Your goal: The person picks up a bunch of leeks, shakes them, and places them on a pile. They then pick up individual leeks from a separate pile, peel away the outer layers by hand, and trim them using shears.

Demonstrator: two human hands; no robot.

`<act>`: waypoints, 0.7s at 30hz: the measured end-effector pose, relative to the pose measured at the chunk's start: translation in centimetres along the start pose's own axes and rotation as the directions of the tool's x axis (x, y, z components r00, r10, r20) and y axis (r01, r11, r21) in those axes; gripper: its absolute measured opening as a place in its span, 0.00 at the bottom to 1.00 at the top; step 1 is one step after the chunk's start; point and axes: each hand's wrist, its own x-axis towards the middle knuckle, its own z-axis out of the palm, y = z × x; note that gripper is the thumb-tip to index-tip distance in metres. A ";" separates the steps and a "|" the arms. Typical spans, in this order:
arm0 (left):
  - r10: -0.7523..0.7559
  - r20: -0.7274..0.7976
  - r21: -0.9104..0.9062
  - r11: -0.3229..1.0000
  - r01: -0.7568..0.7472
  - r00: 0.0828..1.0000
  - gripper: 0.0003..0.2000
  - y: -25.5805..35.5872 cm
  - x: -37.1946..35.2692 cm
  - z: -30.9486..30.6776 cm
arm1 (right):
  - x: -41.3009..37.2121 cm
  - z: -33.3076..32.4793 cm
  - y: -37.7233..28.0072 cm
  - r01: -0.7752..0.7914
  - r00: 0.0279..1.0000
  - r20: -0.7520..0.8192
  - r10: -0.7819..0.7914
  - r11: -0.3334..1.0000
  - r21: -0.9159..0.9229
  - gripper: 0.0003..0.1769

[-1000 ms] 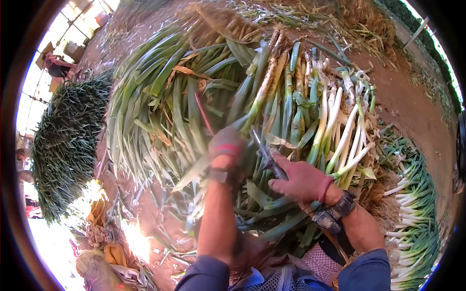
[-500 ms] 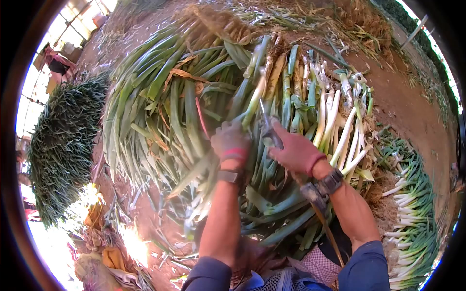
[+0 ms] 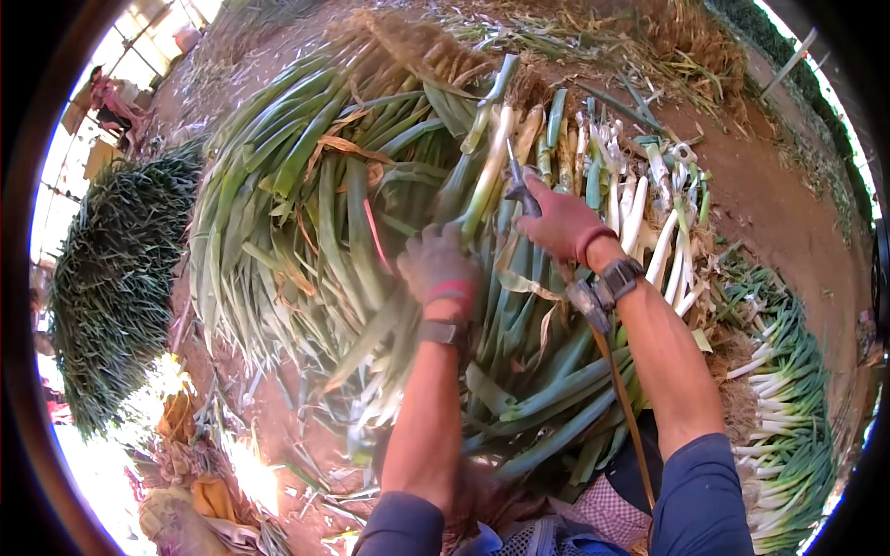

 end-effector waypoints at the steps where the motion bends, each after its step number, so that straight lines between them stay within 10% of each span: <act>1: -0.017 0.057 0.009 1.000 0.017 0.998 0.28 0.1 0.4 -0.2 | -0.8 0.4 0.3 0.003 1.000 -0.024 -0.003 1.000 -0.001 0.50; 8: -0.098 0.416 -0.044 0.991 0.128 0.904 0.28 0.0 1.4 -1.5 | -10.3 1.9 1.2 0.162 0.984 0.050 -0.170 0.977 0.136 0.50; 12: -0.056 0.405 0.028 0.998 0.049 0.912 0.28 -0.4 0.8 -2.3 | -15.2 3.1 1.7 0.256 0.964 0.049 -0.261 0.962 0.090 0.51; 15: 0.026 0.118 0.133 0.990 -0.042 0.993 0.29 -0.9 -0.2 -0.8 | -17.9 -0.1 -0.8 -0.037 0.957 0.289 0.008 0.995 0.095 0.52; 16: 0.089 0.033 0.117 0.989 -0.092 0.996 0.30 -1.3 -0.1 0.7 | -18.4 1.7 0.7 0.102 0.967 0.203 -0.157 0.960 0.260 0.50; 19: 0.215 0.147 -0.057 0.976 -0.209 0.965 0.40 -2.1 2.3 2.4 | -19.7 2.2 0.5 0.115 0.976 0.175 -0.132 0.988 0.105 0.46; 21: 0.210 0.170 -0.108 0.975 -0.194 0.963 0.26 -0.8 1.3 0.1 | -20.0 2.4 0.8 0.110 0.988 0.097 -0.117 0.991 0.074 0.47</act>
